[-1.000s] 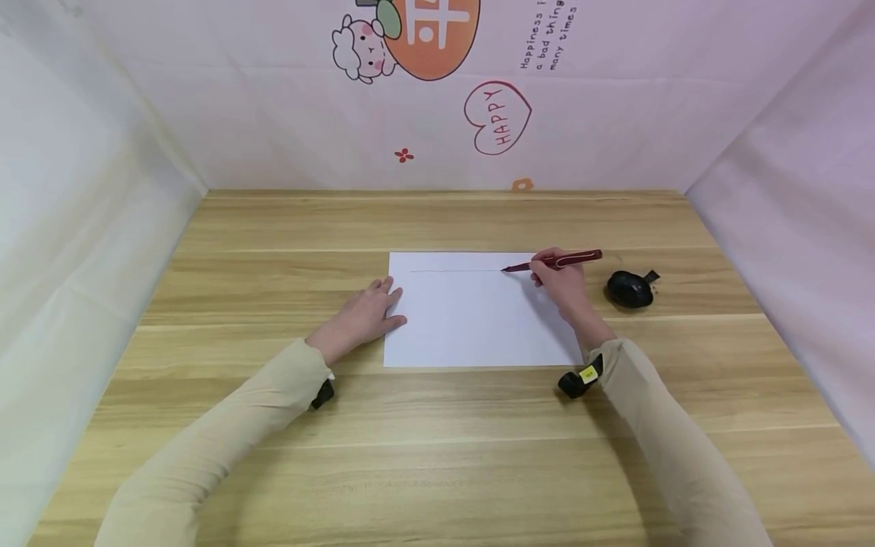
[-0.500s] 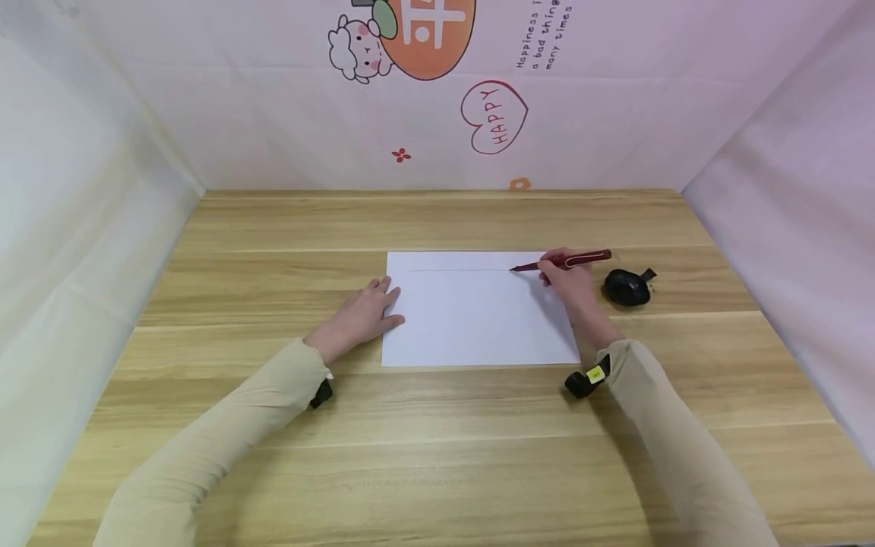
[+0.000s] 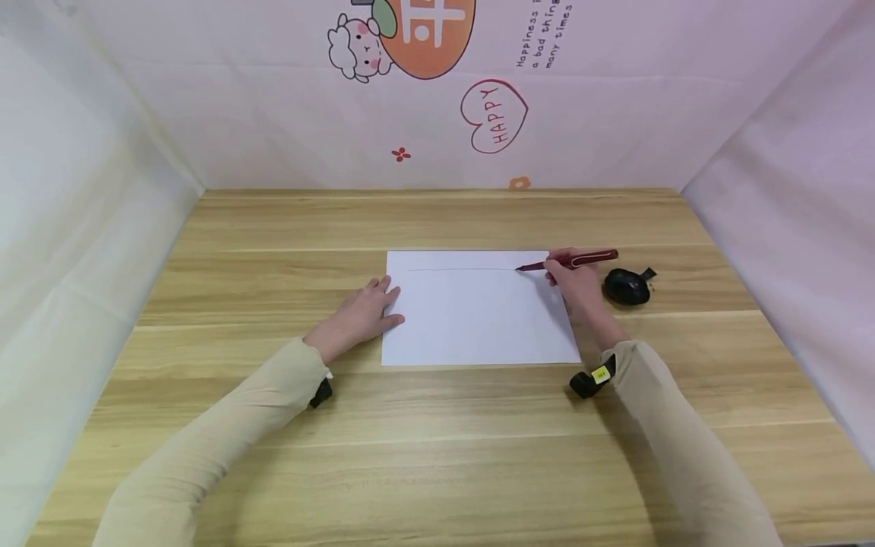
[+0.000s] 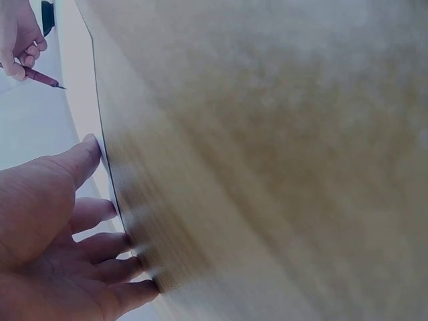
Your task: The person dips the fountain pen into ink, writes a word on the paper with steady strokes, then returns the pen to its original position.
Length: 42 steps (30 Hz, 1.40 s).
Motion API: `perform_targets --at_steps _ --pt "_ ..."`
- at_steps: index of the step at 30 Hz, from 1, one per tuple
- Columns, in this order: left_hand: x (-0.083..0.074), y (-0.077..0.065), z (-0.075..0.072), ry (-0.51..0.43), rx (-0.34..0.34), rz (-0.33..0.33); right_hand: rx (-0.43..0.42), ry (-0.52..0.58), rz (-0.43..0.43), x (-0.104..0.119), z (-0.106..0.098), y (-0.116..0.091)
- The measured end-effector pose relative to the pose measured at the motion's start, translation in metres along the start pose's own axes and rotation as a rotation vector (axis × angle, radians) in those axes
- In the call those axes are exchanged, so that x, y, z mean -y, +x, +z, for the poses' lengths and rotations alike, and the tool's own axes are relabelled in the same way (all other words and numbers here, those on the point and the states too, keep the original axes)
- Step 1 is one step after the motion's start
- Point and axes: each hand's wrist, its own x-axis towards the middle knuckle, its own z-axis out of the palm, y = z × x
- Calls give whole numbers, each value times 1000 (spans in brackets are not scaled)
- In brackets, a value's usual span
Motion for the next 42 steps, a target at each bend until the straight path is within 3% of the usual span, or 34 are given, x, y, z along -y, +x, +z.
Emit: perform_targets --at_steps 11,22,42 --pt "-2 -1 -2 23 0 -11 -21 -44 0 -2 -6 0" --pt "0 1 0 9 -6 -6 -43 7 -40 -4 -9 1" --pt "0 0 0 13 -14 6 -75 -58 10 -8 -24 1"
